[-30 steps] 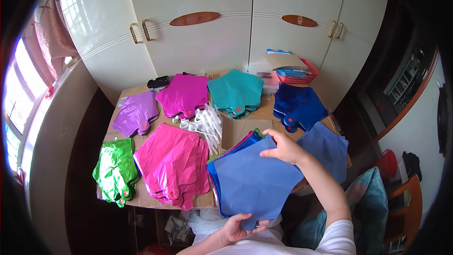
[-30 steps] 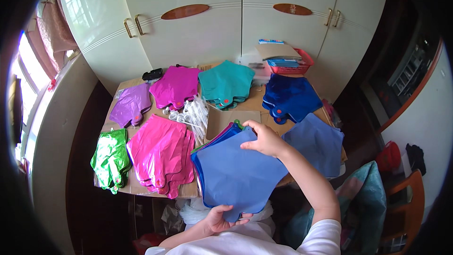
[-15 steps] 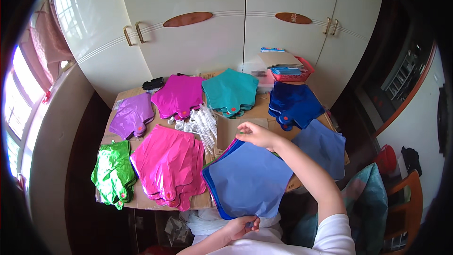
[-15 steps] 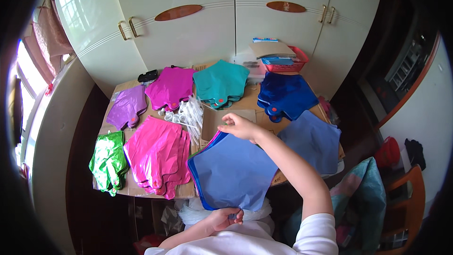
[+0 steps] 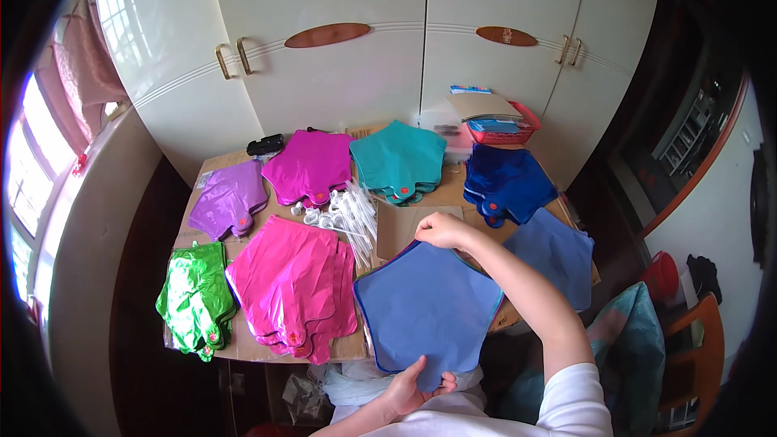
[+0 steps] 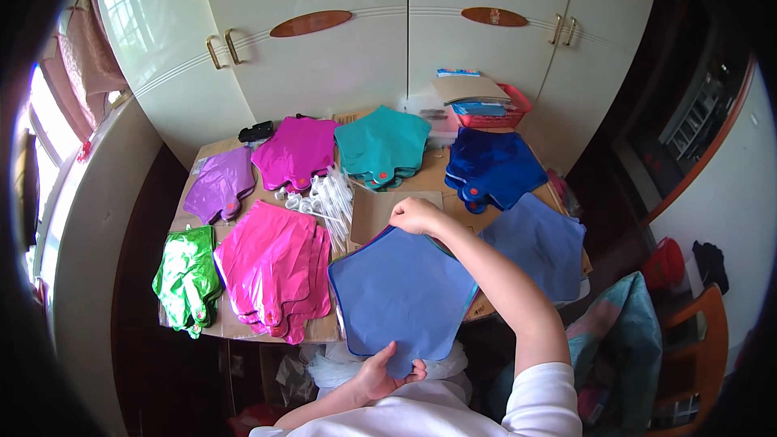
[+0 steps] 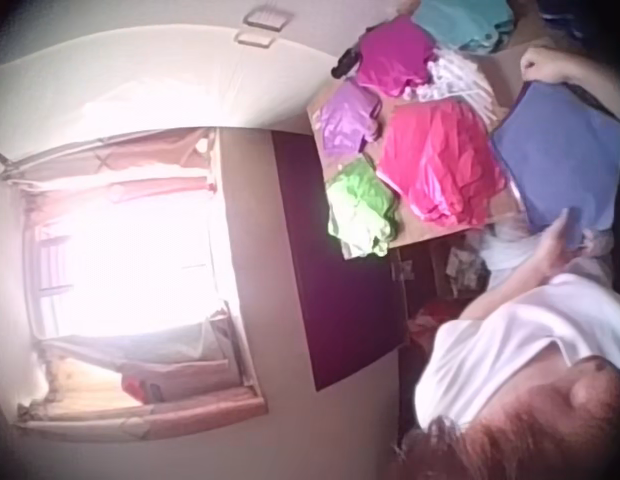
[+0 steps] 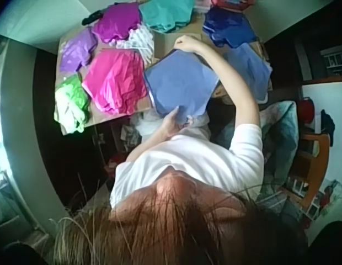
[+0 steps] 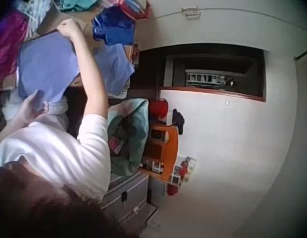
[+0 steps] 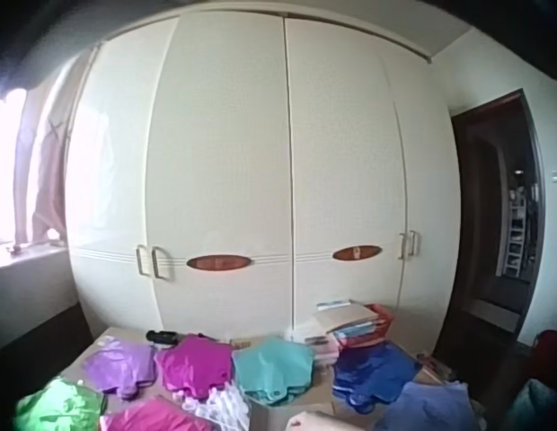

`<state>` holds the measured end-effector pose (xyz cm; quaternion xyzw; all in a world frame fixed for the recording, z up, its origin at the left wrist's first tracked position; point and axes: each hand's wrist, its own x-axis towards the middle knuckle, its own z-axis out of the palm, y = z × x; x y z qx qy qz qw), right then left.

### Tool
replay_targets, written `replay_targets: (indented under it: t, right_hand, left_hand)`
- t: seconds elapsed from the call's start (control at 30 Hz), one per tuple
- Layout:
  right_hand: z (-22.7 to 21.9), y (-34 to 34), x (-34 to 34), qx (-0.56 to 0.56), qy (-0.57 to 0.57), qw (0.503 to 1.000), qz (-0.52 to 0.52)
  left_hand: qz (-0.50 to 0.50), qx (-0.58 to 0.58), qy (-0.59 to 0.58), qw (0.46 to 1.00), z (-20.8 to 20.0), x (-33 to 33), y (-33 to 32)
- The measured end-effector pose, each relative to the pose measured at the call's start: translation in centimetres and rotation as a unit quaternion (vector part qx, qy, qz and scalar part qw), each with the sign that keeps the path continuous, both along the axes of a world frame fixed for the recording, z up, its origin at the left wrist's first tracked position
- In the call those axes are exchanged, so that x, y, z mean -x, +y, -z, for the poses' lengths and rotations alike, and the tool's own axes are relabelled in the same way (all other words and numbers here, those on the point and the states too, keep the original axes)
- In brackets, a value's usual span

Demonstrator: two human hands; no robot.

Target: Manually packaging colorful fabric items into plastic bags with cardboard backing inserts.

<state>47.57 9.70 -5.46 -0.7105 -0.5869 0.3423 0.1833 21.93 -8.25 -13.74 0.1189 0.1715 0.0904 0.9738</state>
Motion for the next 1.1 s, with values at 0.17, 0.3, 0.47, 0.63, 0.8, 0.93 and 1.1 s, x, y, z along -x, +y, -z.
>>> replay_targets:
  t: [0.17,0.3,0.47,0.63,0.8,0.93,1.1]
  right_hand:
    - [-1.5,1.3,1.2,0.059,-0.116,0.992,-0.002]
    - [-0.9,1.3,1.2,0.041,-0.148,0.988,-0.02]
    - [0.7,1.0,-0.7,0.024,0.048,0.998,0.022]
    - [-1.4,0.6,-0.5,0.025,-0.117,0.992,-0.042]
    - [-1.7,1.0,0.3,0.061,-0.183,0.98,-0.039]
    - [0.1,0.7,-0.5,-0.009,-0.114,0.993,-0.037]
    - [-0.8,1.0,-0.1,0.041,-0.149,0.987,-0.032]
  left_hand:
    - [-0.002,0.062,-0.087,0.994,0.3,0.2,0.2]
    - [0.008,0.036,-0.05,0.998,0.5,0.3,-0.1]
    - [0.005,-0.002,0.071,0.997,-0.4,-0.1,-0.4]
    - [-0.02,0.065,-0.003,0.998,-1.0,0.1,-0.2]
    - [0.037,-0.02,0.045,0.998,-1.9,0.0,0.3]
    - [0.063,-0.014,0.063,0.996,-2.4,-0.1,0.6]
    - [0.033,0.054,0.024,0.998,-1.5,-0.1,1.1]
